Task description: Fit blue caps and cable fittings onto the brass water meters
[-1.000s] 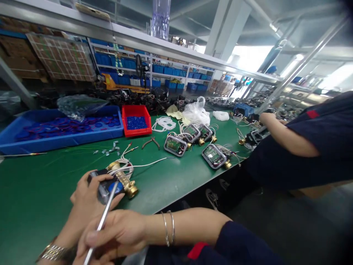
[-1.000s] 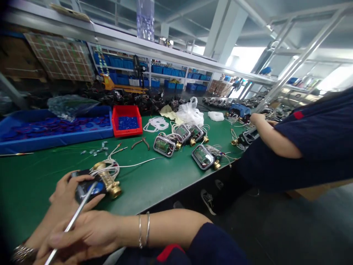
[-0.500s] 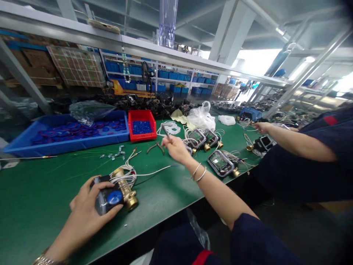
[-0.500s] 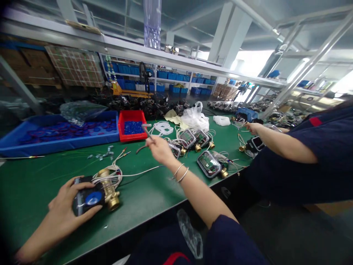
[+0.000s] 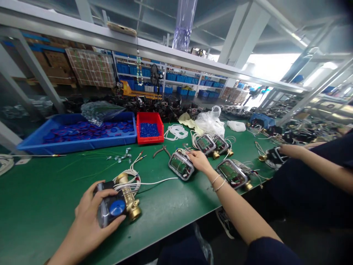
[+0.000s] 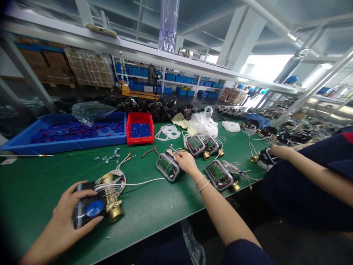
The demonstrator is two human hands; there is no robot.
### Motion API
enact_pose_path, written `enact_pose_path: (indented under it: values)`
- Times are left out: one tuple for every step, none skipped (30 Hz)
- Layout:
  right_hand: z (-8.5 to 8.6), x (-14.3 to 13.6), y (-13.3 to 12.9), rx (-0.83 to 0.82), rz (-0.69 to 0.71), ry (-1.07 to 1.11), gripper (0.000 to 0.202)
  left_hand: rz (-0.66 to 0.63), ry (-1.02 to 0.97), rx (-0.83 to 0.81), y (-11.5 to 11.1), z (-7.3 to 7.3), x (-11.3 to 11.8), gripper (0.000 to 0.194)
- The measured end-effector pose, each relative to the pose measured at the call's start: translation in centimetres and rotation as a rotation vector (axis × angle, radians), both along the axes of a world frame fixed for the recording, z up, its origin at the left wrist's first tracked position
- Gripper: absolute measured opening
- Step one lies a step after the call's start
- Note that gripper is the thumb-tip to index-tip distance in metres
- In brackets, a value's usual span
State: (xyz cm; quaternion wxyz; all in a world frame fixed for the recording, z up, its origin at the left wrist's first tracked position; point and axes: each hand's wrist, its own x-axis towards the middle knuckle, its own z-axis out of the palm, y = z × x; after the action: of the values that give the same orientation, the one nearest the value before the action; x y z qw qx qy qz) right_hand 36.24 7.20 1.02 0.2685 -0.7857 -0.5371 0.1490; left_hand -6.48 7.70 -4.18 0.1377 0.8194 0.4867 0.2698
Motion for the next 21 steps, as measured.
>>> enact_pose_path:
  values:
    - [-0.4, -1.1, -0.7, 0.012, -0.005, 0.008, 0.045, 0.002, -0.001, 0.004, 0.0, 0.0, -0.1, 0.057]
    - [-0.7, -2.4, -1.4, 0.026, -0.009, 0.02, 0.046, 0.002, -0.002, 0.008, 0.1, 0.0, -0.1, 0.057]
    - [-1.0, -3.7, -2.1, 0.039, -0.009, 0.033, 0.045, 0.001, -0.003, 0.01, 0.0, 0.1, -0.2, 0.057]
    - [-1.2, -5.0, -2.8, 0.05, -0.004, 0.048, 0.043, -0.001, -0.002, 0.01, 0.0, 0.2, -0.2, 0.057]
    - [-1.3, -6.3, -3.4, 0.058, 0.006, 0.065, 0.042, -0.004, -0.001, 0.006, -0.1, 0.4, -0.2, 0.058]
    - [-1.4, -7.6, -3.8, 0.062, 0.021, 0.085, 0.04, -0.007, 0.002, -0.002, -0.2, 0.6, -0.1, 0.058]
    - [-1.4, -8.9, -4.1, 0.065, 0.037, 0.108, 0.038, -0.011, 0.005, -0.015, -0.3, 0.8, -0.1, 0.058]
    - [-1.3, -10.1, -4.2, 0.065, 0.054, 0.132, 0.037, -0.01, 0.009, -0.03, -0.4, 1.0, -0.1, 0.058]
    - [-1.3, -11.3, -4.2, 0.066, 0.071, 0.155, 0.036, -0.009, 0.011, -0.045, -0.5, 1.1, -0.1, 0.059]
    - [-1.2, -12.3, -4.1, 0.067, 0.086, 0.176, 0.034, -0.009, 0.013, -0.058, -0.6, 1.2, -0.1, 0.06]
    - [-1.1, -13.3, -4.0, 0.07, 0.101, 0.196, 0.033, -0.009, 0.014, -0.071, -0.7, 1.3, -0.2, 0.061]
    - [-1.1, -14.0, -3.9, 0.073, 0.121, 0.217, 0.031, -0.011, 0.012, -0.083, -0.8, 1.4, -0.4, 0.062]
    - [-1.0, -14.6, -3.7, 0.072, 0.149, 0.244, 0.031, -0.016, 0.011, -0.097, -1.0, 1.5, -0.7, 0.062]
    - [-1.0, -15.0, -3.6, 0.066, 0.19, 0.282, 0.031, -0.019, 0.006, -0.114, -1.1, 1.7, -1.1, 0.062]
    - [-0.9, -15.1, -3.6, 0.052, 0.242, 0.33, 0.031, -0.02, -0.007, -0.137, -1.3, 1.9, -1.6, 0.063]
    - [-0.9, -14.9, -3.6, 0.032, 0.299, 0.381, 0.032, -0.02, -0.03, -0.168, -1.4, 2.3, -2.2, 0.066]
    - [-0.9, -14.4, -3.7, 0.017, 0.351, 0.427, 0.033, -0.025, -0.062, -0.206, -1.3, 2.8, -2.9, 0.071]
    - [-1.0, -13.7, -3.8, 0.015, 0.385, 0.461, 0.034, -0.033, -0.099, -0.245, -0.9, 3.5, -3.6, 0.075]
    - [-1.0, -12.9, -3.9, 0.029, 0.394, 0.48, 0.036, -0.04, -0.134, -0.278, -0.2, 4.3, -4.3, 0.077]
    - [-1.2, -11.9, -3.9, 0.053, 0.374, 0.484, 0.037, -0.047, -0.159, -0.3, 0.9, 5.3, -4.9, 0.076]
    - [-1.4, -10.8, -4.0, 0.076, 0.331, 0.478, 0.039, -0.041, -0.163, -0.299, 2.4, 6.2, -5.3, 0.068]
